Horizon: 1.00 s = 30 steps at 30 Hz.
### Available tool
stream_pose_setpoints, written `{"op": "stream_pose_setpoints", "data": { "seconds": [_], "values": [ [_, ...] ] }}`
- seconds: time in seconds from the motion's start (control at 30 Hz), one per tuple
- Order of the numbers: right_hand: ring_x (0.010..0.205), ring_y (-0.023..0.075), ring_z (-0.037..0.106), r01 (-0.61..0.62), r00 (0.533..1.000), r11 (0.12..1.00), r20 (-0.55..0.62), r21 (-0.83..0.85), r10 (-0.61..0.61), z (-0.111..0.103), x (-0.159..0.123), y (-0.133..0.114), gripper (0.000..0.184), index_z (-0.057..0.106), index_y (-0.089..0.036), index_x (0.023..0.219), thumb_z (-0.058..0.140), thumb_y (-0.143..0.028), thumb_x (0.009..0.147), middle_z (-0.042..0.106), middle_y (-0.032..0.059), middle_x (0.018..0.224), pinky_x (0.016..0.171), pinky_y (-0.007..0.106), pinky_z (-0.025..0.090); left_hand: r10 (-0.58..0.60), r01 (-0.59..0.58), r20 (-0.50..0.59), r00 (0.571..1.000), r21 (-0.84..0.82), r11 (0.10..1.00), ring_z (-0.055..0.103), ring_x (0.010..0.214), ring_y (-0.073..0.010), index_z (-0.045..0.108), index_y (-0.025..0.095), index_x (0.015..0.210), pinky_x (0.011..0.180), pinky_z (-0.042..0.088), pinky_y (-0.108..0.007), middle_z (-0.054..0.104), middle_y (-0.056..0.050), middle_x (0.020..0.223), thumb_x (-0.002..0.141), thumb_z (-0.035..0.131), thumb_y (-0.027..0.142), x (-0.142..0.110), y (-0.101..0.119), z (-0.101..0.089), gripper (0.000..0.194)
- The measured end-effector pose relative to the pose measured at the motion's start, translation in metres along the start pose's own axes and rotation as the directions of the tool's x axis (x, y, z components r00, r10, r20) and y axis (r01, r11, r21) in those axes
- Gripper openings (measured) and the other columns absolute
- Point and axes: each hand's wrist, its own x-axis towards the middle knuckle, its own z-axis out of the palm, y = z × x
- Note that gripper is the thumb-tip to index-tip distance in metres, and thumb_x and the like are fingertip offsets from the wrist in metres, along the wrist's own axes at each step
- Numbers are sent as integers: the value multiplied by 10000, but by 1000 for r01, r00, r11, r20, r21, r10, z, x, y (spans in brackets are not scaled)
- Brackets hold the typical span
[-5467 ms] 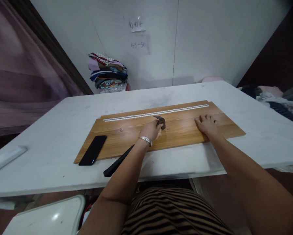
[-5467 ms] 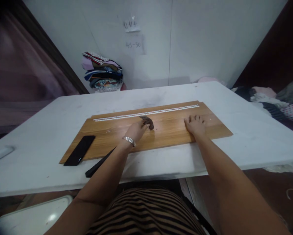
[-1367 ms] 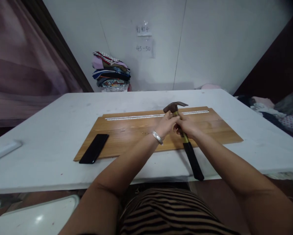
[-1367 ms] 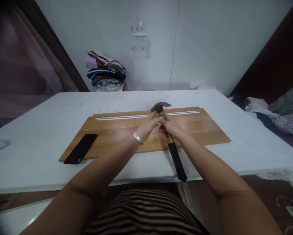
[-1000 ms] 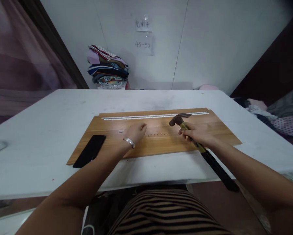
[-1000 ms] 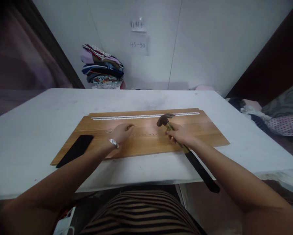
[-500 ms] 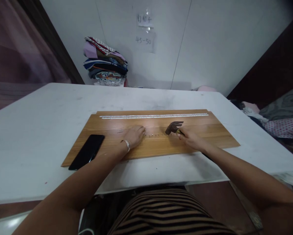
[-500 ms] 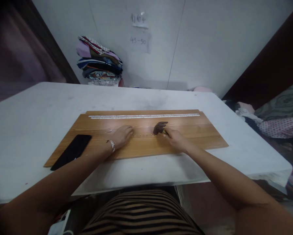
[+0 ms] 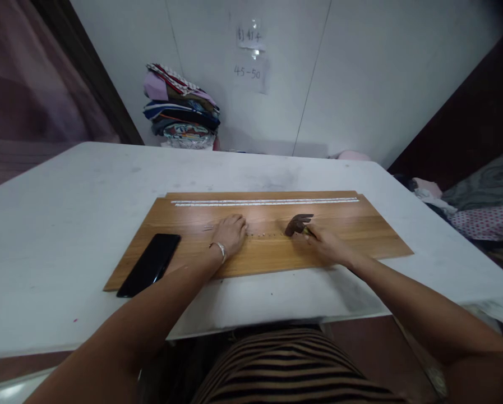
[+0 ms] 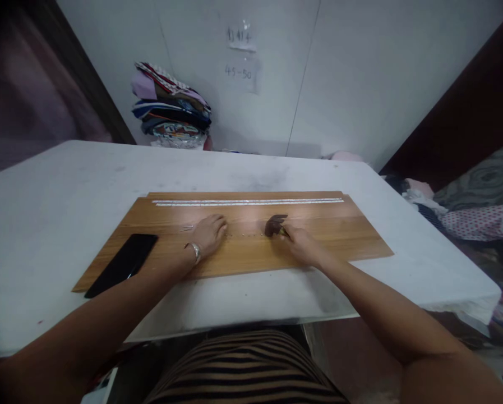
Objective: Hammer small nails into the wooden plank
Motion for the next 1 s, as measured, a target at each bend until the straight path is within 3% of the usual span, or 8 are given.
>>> {"op": "stream_pose_setpoints", "data": {
  "seconds": [0.3, 1.0],
  "values": [
    [843, 241, 656, 4, 1000, 1000, -30, -17, -5, -7, -1, -4, 270, 662, -185, 1048, 485, -358, 939, 727, 96, 928, 788, 348, 487, -77, 79, -26, 997, 65, 995, 557, 1309, -276, 685, 180, 1174, 1133, 414, -448, 641, -136, 1394, 1005, 399, 260, 2, 2, 3, 343],
    [771, 213, 606, -27, 999, 999, -43, -26, 26, -6, -2, -10, 250, 656, -190, 930, 499, -385, 915, 684, 67, 822, 739, 323, 461, -97, 97, -5, 995, 73, 993, 574, 1276, -281, 680, 177, 1166, 1094, 432, -444, 653, -146, 1352, 1000, 412, 241, 6, 6, 0, 322]
  ]
}}
